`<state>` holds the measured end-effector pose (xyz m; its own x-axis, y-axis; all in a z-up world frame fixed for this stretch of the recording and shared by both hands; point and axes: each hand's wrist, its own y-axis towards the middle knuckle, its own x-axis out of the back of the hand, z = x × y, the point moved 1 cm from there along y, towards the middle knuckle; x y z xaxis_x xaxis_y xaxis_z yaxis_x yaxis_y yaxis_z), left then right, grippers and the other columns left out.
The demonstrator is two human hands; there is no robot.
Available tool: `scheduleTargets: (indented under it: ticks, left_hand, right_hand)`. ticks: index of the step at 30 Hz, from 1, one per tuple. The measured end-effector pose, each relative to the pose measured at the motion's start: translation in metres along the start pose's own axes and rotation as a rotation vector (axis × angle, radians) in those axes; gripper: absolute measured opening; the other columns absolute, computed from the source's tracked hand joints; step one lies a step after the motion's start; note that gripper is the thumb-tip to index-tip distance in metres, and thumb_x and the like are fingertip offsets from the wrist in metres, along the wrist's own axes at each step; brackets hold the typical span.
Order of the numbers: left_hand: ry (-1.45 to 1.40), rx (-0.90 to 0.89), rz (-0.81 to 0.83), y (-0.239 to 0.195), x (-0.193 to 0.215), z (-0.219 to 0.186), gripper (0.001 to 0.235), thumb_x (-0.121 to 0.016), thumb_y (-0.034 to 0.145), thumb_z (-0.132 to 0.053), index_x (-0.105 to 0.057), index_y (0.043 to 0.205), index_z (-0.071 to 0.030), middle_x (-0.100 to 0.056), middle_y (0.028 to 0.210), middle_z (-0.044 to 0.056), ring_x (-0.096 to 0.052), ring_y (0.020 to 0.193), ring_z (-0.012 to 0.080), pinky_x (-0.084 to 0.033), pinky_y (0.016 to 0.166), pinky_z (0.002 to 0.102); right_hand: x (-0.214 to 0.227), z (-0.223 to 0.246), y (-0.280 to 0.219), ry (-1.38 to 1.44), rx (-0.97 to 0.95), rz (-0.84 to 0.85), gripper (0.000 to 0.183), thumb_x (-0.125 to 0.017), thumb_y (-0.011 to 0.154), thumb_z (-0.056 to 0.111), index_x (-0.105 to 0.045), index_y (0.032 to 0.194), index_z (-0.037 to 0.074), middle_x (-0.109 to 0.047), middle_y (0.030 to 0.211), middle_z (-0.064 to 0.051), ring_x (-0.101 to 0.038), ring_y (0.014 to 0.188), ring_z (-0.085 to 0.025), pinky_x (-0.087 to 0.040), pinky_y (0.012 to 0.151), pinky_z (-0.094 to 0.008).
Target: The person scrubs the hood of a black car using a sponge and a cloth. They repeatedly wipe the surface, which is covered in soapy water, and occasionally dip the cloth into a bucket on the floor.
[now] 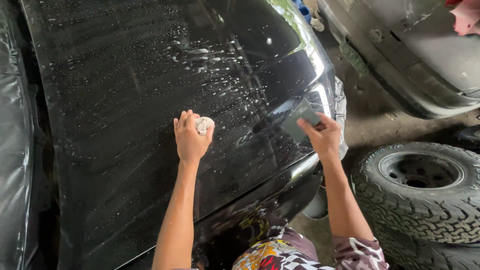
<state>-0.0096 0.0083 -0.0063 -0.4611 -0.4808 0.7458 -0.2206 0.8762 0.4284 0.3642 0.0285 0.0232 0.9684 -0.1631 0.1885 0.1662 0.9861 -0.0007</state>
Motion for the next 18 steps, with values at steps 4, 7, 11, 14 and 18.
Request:
scheduleTargets:
  ticks: [4,7,11,14,18]
  left_hand:
    - [0.015,-0.005,0.012,0.001,0.002,-0.001,0.046,-0.083,0.083,-0.030,-0.064,0.117,-0.005,-0.062,0.137,0.021,-0.052,0.136,0.0401,-0.030,0.121,0.057]
    - [0.007,-0.006,0.006,0.000,0.004,-0.001,0.047,-0.083,0.082,-0.029,-0.063,0.116,-0.005,-0.062,0.138,0.022,-0.052,0.136,0.0402,-0.031,0.120,0.058]
    - [-0.006,0.003,0.013,0.001,0.004,-0.006,0.047,-0.084,0.082,-0.029,-0.064,0.116,-0.004,-0.062,0.137,0.021,-0.053,0.135,0.0403,-0.031,0.120,0.059]
    - [-0.005,-0.021,0.004,0.001,0.007,-0.006,0.048,-0.084,0.083,-0.029,-0.063,0.118,-0.003,-0.062,0.137,0.022,-0.053,0.135,0.0412,-0.032,0.120,0.059]
    - [0.100,-0.053,0.010,0.000,0.000,-0.006,0.047,-0.085,0.078,-0.027,-0.065,0.115,-0.004,-0.063,0.135,0.021,-0.053,0.134,0.0425,-0.032,0.118,0.059]
  right_hand:
    - [-0.024,0.005,0.004,-0.431,0.525,-0.163,0.020,-0.078,0.097,0.006,-0.076,0.117,0.008,-0.070,0.107,-0.015,-0.070,0.091,-0.023,-0.058,0.078,-0.033]
    - [-0.070,0.008,-0.028,-0.691,0.610,0.042,0.022,-0.063,0.100,0.001,-0.075,0.113,0.013,-0.074,0.122,-0.010,-0.069,0.109,-0.032,-0.055,0.096,-0.040]
    - [-0.100,0.016,-0.064,-0.637,0.940,0.328,0.037,-0.062,0.079,-0.001,-0.071,0.114,0.009,-0.071,0.120,-0.008,-0.068,0.114,-0.028,-0.053,0.101,-0.042]
    - [-0.073,0.004,-0.019,-0.819,0.928,0.347,0.044,-0.063,0.071,-0.001,-0.071,0.113,0.010,-0.072,0.120,-0.008,-0.068,0.111,-0.028,-0.052,0.099,-0.042]
    - [-0.061,0.007,0.004,-0.784,0.570,0.258,0.027,-0.055,0.098,-0.002,-0.070,0.114,0.012,-0.072,0.115,-0.008,-0.068,0.111,-0.027,-0.054,0.097,-0.037]
